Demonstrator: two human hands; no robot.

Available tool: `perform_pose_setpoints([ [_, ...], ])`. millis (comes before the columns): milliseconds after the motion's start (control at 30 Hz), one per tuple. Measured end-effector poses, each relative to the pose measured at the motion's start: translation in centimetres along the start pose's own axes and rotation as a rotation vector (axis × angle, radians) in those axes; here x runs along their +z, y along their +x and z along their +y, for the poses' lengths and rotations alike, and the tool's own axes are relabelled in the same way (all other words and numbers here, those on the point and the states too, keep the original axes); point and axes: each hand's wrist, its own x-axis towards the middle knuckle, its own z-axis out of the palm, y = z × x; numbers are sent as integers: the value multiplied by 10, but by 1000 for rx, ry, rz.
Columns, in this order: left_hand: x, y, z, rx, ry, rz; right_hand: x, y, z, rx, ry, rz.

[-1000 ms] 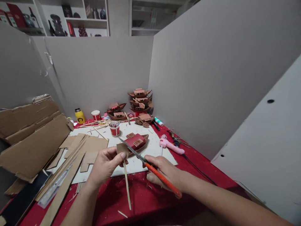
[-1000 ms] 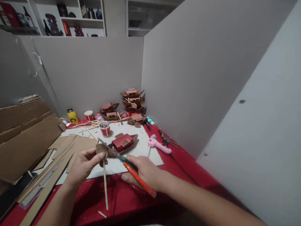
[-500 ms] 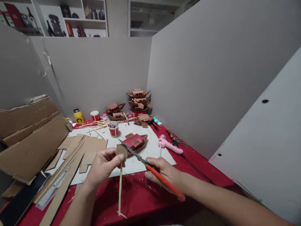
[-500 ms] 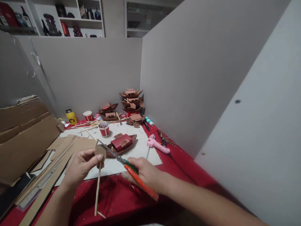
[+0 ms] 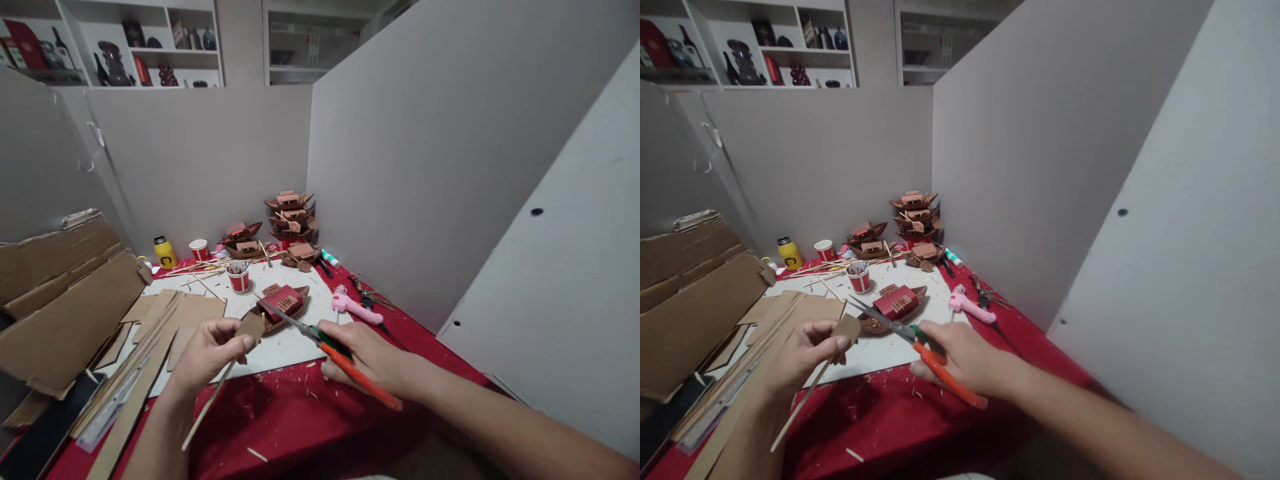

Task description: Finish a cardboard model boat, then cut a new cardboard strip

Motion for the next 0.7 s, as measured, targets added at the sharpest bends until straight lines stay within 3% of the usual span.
perform_pose_setpoints([
  [300,1,-1,-6,-41,16,-147,-21,3,-8,-12,-286,-76],
  [500,8,-3,0,52,-4,-254,-24,2,-16,-29,-287,-127],
  [700,6,-4,-3,35,-11,-290,-28,0,-14,-43,-230,-182],
])
